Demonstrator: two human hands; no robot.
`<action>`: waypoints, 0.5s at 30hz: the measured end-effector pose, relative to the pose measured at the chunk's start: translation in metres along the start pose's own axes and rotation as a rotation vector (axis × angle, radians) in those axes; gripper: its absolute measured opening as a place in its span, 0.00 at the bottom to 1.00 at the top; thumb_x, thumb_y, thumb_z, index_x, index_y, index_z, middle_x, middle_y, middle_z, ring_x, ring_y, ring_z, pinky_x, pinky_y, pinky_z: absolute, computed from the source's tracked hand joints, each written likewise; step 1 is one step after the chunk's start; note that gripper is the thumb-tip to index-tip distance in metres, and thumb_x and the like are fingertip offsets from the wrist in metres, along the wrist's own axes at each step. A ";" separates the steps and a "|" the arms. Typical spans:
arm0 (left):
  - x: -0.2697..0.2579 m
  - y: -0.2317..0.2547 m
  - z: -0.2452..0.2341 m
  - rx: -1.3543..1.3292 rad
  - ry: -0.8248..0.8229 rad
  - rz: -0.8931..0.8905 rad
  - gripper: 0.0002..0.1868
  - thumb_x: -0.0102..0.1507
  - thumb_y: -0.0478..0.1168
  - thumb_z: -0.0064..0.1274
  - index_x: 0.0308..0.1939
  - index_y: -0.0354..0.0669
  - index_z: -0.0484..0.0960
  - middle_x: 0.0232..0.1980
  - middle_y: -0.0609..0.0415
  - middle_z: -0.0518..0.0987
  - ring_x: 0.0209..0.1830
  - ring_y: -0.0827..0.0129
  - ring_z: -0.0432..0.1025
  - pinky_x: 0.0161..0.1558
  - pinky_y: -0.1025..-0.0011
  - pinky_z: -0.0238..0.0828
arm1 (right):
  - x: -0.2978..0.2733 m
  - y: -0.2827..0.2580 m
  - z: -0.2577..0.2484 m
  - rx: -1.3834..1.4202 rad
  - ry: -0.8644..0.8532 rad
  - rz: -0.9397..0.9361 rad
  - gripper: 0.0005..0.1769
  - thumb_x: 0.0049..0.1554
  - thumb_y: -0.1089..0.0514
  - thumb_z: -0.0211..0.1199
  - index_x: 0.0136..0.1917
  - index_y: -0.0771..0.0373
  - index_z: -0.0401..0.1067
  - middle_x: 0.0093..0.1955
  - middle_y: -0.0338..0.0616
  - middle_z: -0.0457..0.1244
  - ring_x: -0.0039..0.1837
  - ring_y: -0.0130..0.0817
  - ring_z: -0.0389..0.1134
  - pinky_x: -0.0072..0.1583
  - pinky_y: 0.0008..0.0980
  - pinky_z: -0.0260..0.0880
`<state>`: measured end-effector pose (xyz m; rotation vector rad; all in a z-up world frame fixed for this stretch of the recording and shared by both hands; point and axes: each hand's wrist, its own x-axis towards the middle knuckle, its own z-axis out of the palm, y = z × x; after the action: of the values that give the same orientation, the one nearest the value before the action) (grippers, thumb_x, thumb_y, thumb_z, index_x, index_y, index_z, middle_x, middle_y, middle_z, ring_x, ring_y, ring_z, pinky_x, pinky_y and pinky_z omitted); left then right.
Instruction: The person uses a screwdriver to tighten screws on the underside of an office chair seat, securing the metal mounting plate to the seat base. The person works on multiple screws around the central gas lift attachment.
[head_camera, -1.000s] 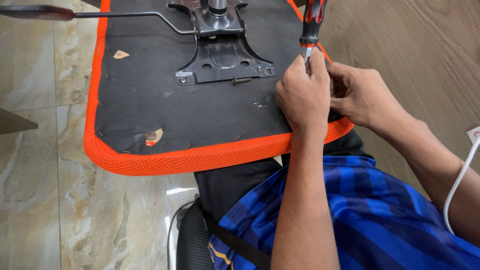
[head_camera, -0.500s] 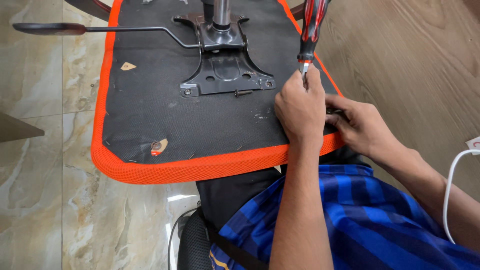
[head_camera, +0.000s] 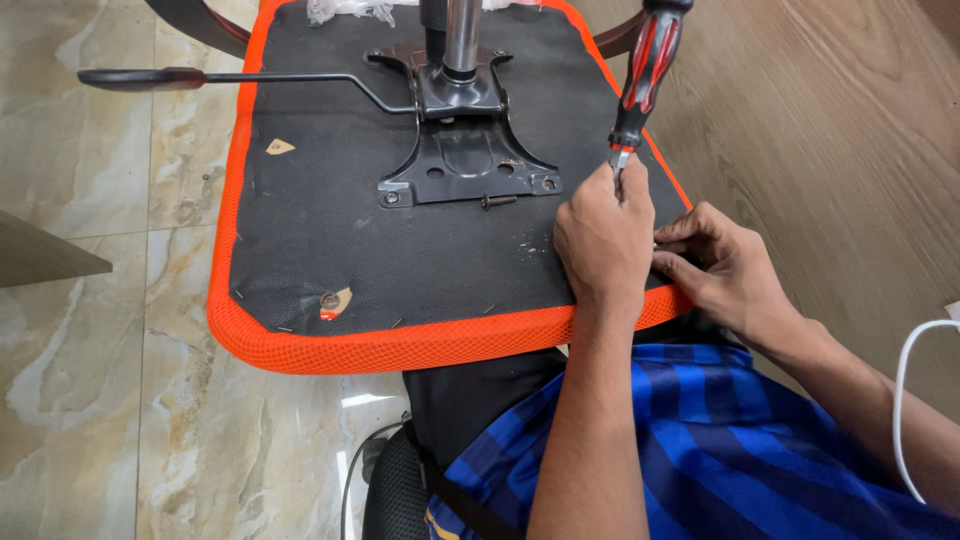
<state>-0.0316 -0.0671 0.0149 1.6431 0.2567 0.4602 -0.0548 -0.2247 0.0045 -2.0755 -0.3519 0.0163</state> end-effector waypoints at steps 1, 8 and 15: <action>0.000 0.000 -0.001 0.005 -0.003 0.006 0.22 0.69 0.51 0.45 0.28 0.38 0.78 0.27 0.40 0.79 0.29 0.43 0.76 0.33 0.50 0.70 | 0.000 0.001 0.001 -0.001 -0.002 -0.036 0.09 0.59 0.71 0.63 0.52 0.68 0.66 0.51 0.42 0.67 0.55 0.22 0.70 0.57 0.26 0.75; -0.001 0.002 -0.003 -0.043 -0.001 -0.026 0.23 0.69 0.51 0.44 0.28 0.38 0.78 0.27 0.40 0.79 0.29 0.43 0.76 0.33 0.50 0.70 | -0.006 -0.004 0.011 -0.208 0.089 -0.056 0.12 0.59 0.68 0.67 0.55 0.67 0.70 0.42 0.37 0.61 0.43 0.18 0.61 0.44 0.22 0.64; -0.001 0.001 -0.003 -0.072 0.025 0.001 0.23 0.70 0.49 0.44 0.26 0.37 0.76 0.25 0.41 0.78 0.27 0.44 0.75 0.31 0.52 0.69 | -0.008 -0.002 0.005 -0.203 0.053 -0.109 0.10 0.60 0.68 0.65 0.56 0.68 0.71 0.47 0.38 0.67 0.46 0.17 0.63 0.47 0.21 0.67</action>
<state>-0.0336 -0.0648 0.0158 1.5677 0.2552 0.4860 -0.0641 -0.2216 0.0024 -2.2492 -0.4496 -0.1454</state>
